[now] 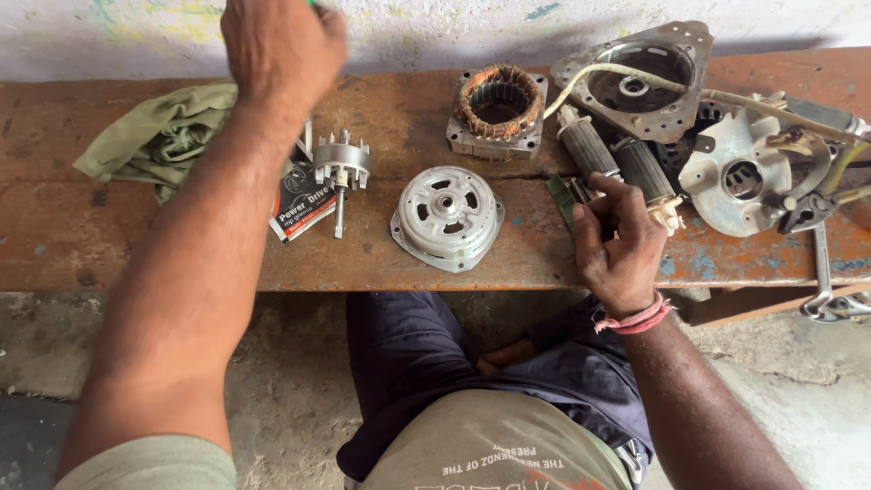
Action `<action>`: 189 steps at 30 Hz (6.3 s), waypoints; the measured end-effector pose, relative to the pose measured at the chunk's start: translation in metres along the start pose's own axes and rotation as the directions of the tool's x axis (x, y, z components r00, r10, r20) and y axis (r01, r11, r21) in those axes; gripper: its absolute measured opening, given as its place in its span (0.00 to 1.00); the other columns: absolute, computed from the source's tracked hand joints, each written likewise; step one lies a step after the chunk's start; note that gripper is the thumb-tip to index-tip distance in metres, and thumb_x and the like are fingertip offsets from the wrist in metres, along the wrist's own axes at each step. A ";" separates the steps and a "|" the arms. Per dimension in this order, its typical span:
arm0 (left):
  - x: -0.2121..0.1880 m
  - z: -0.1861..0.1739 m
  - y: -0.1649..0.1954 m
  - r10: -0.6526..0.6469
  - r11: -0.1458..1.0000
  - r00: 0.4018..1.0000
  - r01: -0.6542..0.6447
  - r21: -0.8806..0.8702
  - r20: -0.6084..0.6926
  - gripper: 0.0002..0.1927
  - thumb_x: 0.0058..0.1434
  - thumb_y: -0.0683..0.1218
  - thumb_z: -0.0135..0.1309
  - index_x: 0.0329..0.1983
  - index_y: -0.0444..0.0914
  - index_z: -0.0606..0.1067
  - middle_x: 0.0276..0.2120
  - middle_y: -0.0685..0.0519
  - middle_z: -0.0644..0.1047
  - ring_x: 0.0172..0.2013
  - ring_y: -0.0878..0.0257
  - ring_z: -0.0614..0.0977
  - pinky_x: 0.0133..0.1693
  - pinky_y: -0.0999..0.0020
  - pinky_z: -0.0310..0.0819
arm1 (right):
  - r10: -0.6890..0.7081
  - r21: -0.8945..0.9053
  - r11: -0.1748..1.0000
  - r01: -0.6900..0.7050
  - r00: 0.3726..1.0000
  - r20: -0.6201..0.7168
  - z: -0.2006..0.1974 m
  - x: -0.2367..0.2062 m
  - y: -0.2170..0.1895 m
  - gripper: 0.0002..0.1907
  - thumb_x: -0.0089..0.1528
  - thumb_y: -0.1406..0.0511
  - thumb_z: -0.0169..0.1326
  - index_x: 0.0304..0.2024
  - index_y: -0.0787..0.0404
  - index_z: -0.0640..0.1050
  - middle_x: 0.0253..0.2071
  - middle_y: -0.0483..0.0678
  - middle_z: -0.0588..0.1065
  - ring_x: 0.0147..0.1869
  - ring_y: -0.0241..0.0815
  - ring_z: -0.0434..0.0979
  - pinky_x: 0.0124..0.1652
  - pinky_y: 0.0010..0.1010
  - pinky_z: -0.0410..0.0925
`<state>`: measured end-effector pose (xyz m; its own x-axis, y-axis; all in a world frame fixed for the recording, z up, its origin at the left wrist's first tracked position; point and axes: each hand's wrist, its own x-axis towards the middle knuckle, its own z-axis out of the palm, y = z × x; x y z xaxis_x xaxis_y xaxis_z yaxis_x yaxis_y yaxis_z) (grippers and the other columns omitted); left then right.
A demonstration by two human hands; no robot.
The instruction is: The person disassembles a small electric motor on a workbench, removes the rotor and stator, and uses a screwdriver to adjust internal components. They handle the motor housing, rotor, stator, and a green-handled screwdriver throughout the process.
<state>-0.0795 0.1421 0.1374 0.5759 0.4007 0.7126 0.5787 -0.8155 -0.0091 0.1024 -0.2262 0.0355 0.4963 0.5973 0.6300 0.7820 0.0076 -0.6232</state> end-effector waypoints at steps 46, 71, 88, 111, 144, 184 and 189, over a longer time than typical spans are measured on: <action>-0.163 0.000 0.139 0.171 0.900 0.947 -0.037 -0.433 0.273 0.45 0.51 0.65 0.69 0.66 0.39 0.69 0.66 0.30 0.61 0.67 0.31 0.62 0.62 0.32 0.60 | -0.078 0.173 0.984 0.049 0.983 0.164 0.038 0.024 -0.010 0.07 0.65 0.69 0.64 0.35 0.66 0.79 0.37 0.54 0.82 0.38 0.43 0.86 0.37 0.30 0.76; -0.159 -0.003 0.142 0.145 0.920 0.941 -0.014 -0.392 0.306 0.44 0.50 0.65 0.69 0.65 0.39 0.71 0.67 0.30 0.61 0.66 0.31 0.61 0.62 0.29 0.56 | 0.038 0.093 0.994 -0.059 0.976 0.214 0.038 0.027 -0.010 0.08 0.60 0.68 0.63 0.29 0.65 0.78 0.23 0.52 0.76 0.25 0.42 0.77 0.29 0.33 0.67; -0.162 0.000 0.140 0.145 0.913 0.946 -0.015 -0.408 0.290 0.43 0.49 0.64 0.69 0.64 0.41 0.71 0.66 0.31 0.61 0.67 0.32 0.62 0.61 0.31 0.59 | 0.070 0.134 0.985 -0.104 0.968 0.243 0.040 0.029 -0.013 0.10 0.63 0.67 0.61 0.30 0.66 0.77 0.24 0.52 0.75 0.25 0.44 0.74 0.28 0.34 0.65; -0.161 -0.008 0.142 0.135 0.908 0.951 -0.005 -0.420 0.280 0.43 0.49 0.63 0.70 0.64 0.40 0.72 0.67 0.32 0.62 0.68 0.34 0.62 0.64 0.34 0.58 | 0.114 0.134 0.980 -0.147 0.967 0.228 0.040 0.032 -0.013 0.09 0.62 0.66 0.60 0.30 0.65 0.77 0.23 0.50 0.76 0.25 0.41 0.76 0.29 0.33 0.67; -0.161 -0.007 0.142 0.132 0.916 0.957 -0.019 -0.401 0.257 0.43 0.50 0.64 0.69 0.65 0.40 0.73 0.67 0.31 0.63 0.67 0.32 0.63 0.63 0.33 0.58 | 0.090 0.165 0.978 -0.129 0.970 0.225 0.042 0.031 -0.011 0.10 0.61 0.66 0.61 0.29 0.65 0.75 0.22 0.51 0.75 0.24 0.40 0.74 0.27 0.35 0.65; -0.163 -0.007 0.140 0.129 0.914 0.950 -0.003 -0.406 0.284 0.44 0.50 0.64 0.69 0.65 0.39 0.72 0.67 0.30 0.61 0.67 0.32 0.61 0.64 0.33 0.57 | 0.147 0.206 0.957 -0.202 0.956 0.256 0.042 0.031 -0.014 0.09 0.63 0.66 0.59 0.30 0.64 0.76 0.25 0.48 0.78 0.26 0.36 0.77 0.29 0.32 0.68; -0.164 -0.006 0.142 0.139 0.914 0.953 -0.019 -0.406 0.269 0.43 0.50 0.65 0.68 0.65 0.39 0.72 0.67 0.29 0.61 0.67 0.32 0.61 0.63 0.33 0.57 | 0.100 0.188 0.971 -0.149 0.963 0.249 0.044 0.031 -0.011 0.09 0.62 0.67 0.60 0.29 0.64 0.76 0.23 0.49 0.75 0.25 0.39 0.75 0.28 0.34 0.66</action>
<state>-0.0948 -0.0418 0.0233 0.7845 0.3810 0.4893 0.2839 -0.9221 0.2628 0.0929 -0.1727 0.0417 0.4621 0.7760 0.4292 0.6141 0.0691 -0.7862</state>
